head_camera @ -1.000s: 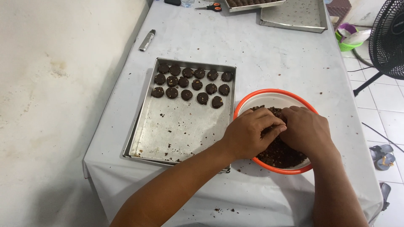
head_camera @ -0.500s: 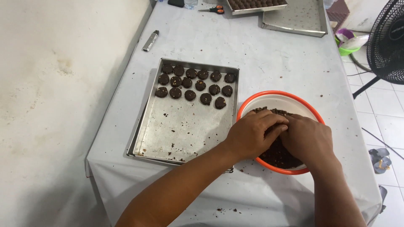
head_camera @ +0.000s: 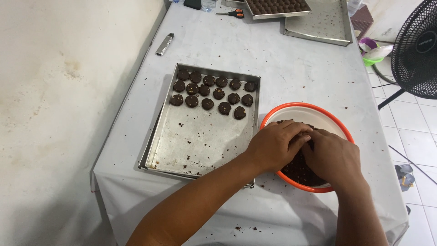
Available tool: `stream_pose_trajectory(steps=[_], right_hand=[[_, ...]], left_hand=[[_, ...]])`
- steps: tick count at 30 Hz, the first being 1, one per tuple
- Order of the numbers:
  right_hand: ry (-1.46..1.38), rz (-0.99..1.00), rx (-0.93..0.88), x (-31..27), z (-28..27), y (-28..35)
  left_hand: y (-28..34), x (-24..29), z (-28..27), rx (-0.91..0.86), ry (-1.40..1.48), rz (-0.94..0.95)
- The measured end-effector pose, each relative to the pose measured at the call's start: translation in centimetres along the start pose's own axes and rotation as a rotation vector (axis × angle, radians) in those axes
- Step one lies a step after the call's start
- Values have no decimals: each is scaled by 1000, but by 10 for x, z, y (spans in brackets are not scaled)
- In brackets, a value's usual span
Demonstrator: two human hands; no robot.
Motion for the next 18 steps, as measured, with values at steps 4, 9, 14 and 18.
stream_pose_trajectory(steps=[4,9,14,18], right_hand=[[-20,-23,-78,4,-1,9],[-33,-45,-1,7,-1,7],[-74,-32,28,6,-3,9],[-115,3,5,6,-5,12]], left_hand=[[-1,-3,2,-23,-8,-26],[-2,-2,2,-47,-71,-85],[-2,-3,3,-62,-74,-98],[-2,-4,4,-65,-89,-91]])
Point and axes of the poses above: each hand's wrist, its own y-axis away from the middle knuckle, its own z-axis out of the palm, x = y × z, the point moved 4 cm from there along -y, towards the middle knuckle, and after that the axes turned 14 degrees about y, right-handed, at the moved point
